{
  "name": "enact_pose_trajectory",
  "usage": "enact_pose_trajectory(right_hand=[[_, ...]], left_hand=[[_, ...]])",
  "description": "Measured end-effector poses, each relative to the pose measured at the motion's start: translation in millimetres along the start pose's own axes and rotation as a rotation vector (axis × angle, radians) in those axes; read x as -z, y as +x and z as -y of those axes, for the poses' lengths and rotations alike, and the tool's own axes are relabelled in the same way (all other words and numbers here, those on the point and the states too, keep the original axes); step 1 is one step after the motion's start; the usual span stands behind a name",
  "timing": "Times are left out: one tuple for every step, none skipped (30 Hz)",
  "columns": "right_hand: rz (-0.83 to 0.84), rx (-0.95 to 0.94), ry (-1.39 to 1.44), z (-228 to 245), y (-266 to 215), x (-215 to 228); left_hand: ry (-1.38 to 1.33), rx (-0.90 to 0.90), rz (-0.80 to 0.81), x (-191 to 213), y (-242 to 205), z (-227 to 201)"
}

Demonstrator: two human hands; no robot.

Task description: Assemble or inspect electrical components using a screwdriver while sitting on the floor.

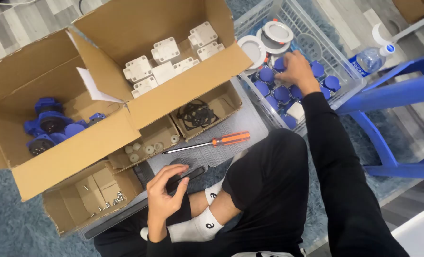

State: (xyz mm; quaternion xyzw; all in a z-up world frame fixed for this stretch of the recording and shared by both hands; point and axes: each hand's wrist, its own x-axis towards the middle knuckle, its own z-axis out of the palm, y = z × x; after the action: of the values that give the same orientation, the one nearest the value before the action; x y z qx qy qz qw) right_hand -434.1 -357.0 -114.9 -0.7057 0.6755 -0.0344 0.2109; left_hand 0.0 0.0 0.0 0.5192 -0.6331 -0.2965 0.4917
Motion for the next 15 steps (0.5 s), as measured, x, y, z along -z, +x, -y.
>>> enact_pose_trajectory(right_hand=[[0.000, 0.006, -0.004, -4.2, 2.1, -0.5], [0.004, -0.018, 0.005, -8.7, 4.3, -0.8], [0.006, -0.045, 0.016, -14.1, 5.2, -1.8], [0.006, -0.043, 0.015, -9.1, 4.2, 2.5], [0.044, -0.023, -0.003, -5.4, 1.4, 6.6], [0.082, -0.002, -0.021, -2.0, -1.4, 10.9], [0.080, -0.004, -0.022, -8.5, 4.9, 2.1], [0.063, 0.089, -0.080, -15.0, 11.1, -6.5], [0.045, 0.185, -0.137, -20.3, 18.8, -15.0], [0.042, 0.186, -0.139, -21.9, 20.6, -13.8], [0.065, 0.141, -0.124, -22.0, 23.8, -13.7], [0.088, 0.097, -0.109, -22.3, 27.2, -13.6], [0.092, 0.096, -0.108, -29.2, 30.4, -14.8], [0.060, 0.133, -0.110, -36.3, 33.7, -15.7], [0.020, 0.171, -0.112, -42.3, 41.7, -13.1]], left_hand=[[0.000, 0.001, -0.007, 0.0, -0.9, 1.4], [-0.004, -0.004, -0.004, -0.2, -1.7, 2.8], [-0.007, -0.010, 0.003, 0.2, -1.9, 4.2], [-0.007, -0.010, 0.002, 0.9, -1.6, 4.4], [-0.005, -0.010, 0.007, 1.3, -1.5, 4.3], [-0.004, -0.009, 0.012, 1.4, -1.5, 4.1], [-0.006, -0.010, 0.013, 1.3, -1.5, 3.9], [-0.005, -0.005, 0.012, 1.3, -1.5, 3.6], [-0.003, 0.000, 0.008, 1.6, -1.3, 3.6], [-0.005, -0.003, 0.007, 1.2, -1.0, 3.5], [-0.005, -0.009, 0.004, 1.2, -1.5, 3.2], [-0.006, -0.015, 0.001, 0.9, -1.9, 3.0], [-0.005, -0.012, 0.003, 1.2, -2.8, 2.1], [-0.002, -0.012, 0.004, 1.3, -3.6, 1.0], [0.002, -0.023, 0.003, 1.0, -0.2, 2.0]])
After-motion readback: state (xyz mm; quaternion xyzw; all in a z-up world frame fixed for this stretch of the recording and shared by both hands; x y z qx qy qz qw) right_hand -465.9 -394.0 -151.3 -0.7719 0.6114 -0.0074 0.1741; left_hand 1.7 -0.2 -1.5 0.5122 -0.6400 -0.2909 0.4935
